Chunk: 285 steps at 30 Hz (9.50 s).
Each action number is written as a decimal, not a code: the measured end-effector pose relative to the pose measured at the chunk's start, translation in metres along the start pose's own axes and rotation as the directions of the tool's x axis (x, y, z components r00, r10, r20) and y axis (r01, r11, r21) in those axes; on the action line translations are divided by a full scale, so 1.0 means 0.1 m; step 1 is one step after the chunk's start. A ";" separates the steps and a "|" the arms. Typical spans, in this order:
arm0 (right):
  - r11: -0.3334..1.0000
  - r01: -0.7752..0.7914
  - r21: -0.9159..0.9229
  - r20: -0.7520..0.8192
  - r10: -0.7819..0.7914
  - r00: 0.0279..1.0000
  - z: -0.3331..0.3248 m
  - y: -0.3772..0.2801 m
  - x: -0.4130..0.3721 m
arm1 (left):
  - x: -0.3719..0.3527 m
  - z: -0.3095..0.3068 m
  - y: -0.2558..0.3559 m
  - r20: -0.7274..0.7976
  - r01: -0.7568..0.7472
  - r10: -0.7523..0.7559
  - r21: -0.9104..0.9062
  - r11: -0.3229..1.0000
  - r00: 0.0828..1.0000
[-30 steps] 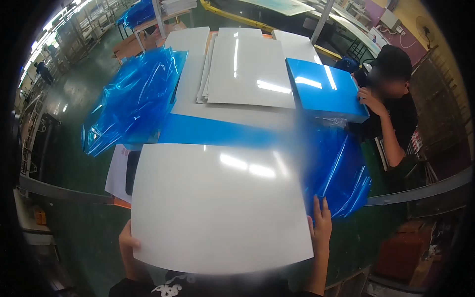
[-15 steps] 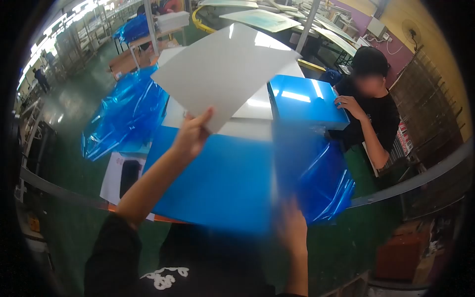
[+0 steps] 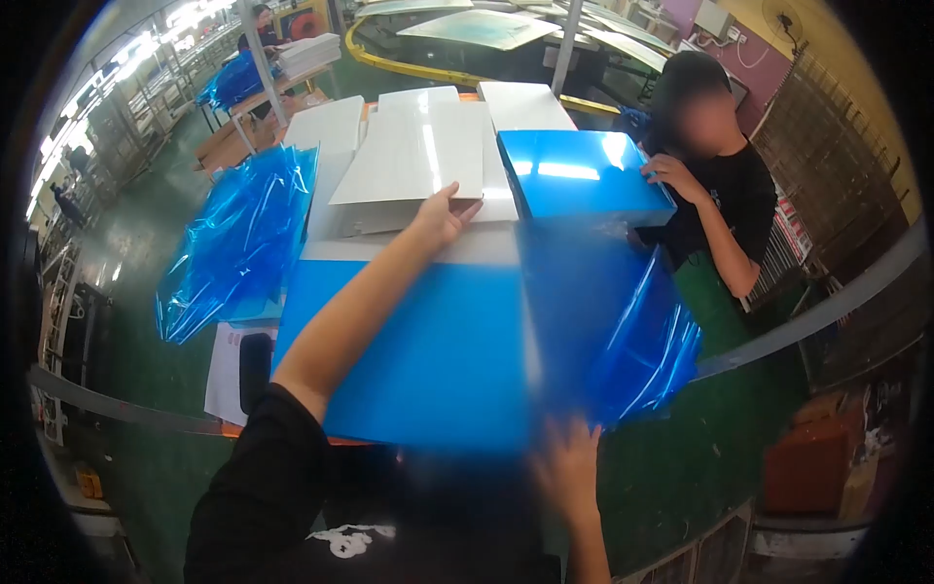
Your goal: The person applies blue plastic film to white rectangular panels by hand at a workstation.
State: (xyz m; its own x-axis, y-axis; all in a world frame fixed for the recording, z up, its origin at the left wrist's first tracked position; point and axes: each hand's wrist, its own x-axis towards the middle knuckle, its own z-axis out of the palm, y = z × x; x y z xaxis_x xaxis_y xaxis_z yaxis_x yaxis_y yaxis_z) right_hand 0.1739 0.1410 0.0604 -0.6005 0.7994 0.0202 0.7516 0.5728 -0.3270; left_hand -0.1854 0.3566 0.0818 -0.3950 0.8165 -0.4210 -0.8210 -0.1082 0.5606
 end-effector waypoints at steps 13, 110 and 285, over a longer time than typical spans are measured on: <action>0.971 0.083 0.223 -0.184 -0.042 0.982 -0.05 -0.25 0.25 | -2.52 -0.69 0.56 0.610 -0.869 -0.694 0.493 -0.046 0.383; 0.983 0.082 0.167 0.149 -0.108 0.983 -0.25 -0.68 0.99 | -2.56 -1.36 -0.30 0.721 -0.678 0.078 0.678 -0.283 0.689; 0.594 0.340 0.729 0.050 -0.542 0.839 -0.13 -0.33 0.96 | -3.09 -1.08 -0.16 0.378 -0.158 0.102 0.597 -0.787 0.920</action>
State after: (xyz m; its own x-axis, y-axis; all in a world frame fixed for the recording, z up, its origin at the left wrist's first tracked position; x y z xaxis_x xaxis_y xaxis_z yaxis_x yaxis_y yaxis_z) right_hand 0.0951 0.2012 0.0851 -0.9245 0.3516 0.1471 0.0431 0.4799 -0.8763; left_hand -0.0945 0.0446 0.1258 -0.2915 0.9546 -0.0610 0.9542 0.2947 0.0513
